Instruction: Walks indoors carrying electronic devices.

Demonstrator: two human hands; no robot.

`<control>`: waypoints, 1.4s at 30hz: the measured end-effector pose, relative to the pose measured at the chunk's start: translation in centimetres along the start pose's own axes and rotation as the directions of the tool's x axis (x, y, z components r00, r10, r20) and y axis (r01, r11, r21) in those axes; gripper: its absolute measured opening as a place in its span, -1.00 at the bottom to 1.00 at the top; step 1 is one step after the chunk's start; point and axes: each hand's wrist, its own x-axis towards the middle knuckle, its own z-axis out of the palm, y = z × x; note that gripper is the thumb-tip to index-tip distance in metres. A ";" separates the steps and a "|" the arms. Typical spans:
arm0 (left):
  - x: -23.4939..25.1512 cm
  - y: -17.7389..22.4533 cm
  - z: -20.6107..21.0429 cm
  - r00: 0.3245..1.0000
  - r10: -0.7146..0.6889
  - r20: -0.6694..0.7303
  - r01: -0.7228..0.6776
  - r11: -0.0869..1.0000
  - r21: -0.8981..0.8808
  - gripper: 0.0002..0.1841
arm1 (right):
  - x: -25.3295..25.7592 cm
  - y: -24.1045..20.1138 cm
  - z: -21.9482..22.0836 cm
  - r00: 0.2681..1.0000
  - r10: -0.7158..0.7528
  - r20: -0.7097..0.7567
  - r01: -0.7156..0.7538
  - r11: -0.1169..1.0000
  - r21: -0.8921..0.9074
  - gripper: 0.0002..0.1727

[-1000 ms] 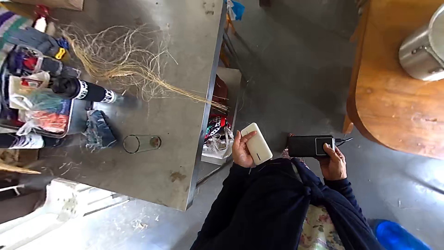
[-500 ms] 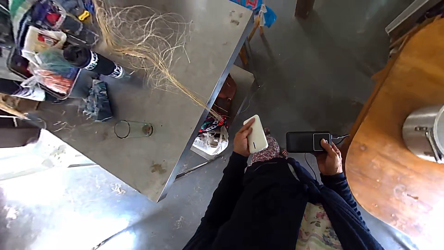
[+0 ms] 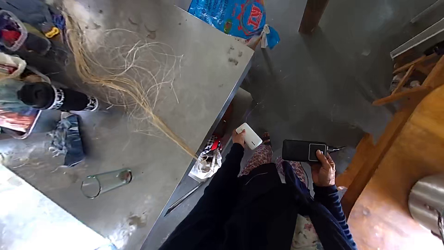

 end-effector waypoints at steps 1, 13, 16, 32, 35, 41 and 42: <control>2.0 0.2 0.6 0.999 -0.015 -0.051 0.016 0.999 0.029 -0.41 | 1.2 0.2 0.6 1.000 -0.009 0.005 0.009 1.000 0.004 -0.78; 17.2 3.3 5.3 0.890 -0.022 -0.455 0.119 0.975 0.186 -0.40 | 16.5 5.0 3.2 0.995 0.056 0.087 -0.056 0.998 -0.004 -0.78; 19.9 3.3 4.9 0.863 0.119 -0.490 0.012 0.967 0.256 -0.31 | 19.6 6.4 2.9 0.994 0.071 0.082 -0.067 0.997 -0.042 -0.78; 16.6 17.9 15.4 0.710 0.240 -0.662 0.251 0.792 0.557 -0.46 | 27.4 12.7 0.0 0.988 0.133 0.073 -0.128 0.990 -0.063 -0.80; 19.0 17.9 15.5 0.711 0.292 -0.639 0.280 0.716 0.639 -0.45 | 28.5 13.5 0.0 0.988 0.138 0.074 -0.131 0.987 -0.089 -0.80; 22.7 16.7 15.5 0.664 0.330 -0.670 0.238 0.757 0.608 -0.38 | 29.7 15.3 -0.1 0.984 0.152 0.096 -0.139 0.982 -0.129 -0.81; 23.1 16.0 15.2 0.684 0.328 -0.651 0.195 0.778 0.597 -0.40 | 29.8 15.5 -0.1 0.983 0.153 0.101 -0.138 0.981 -0.137 -0.82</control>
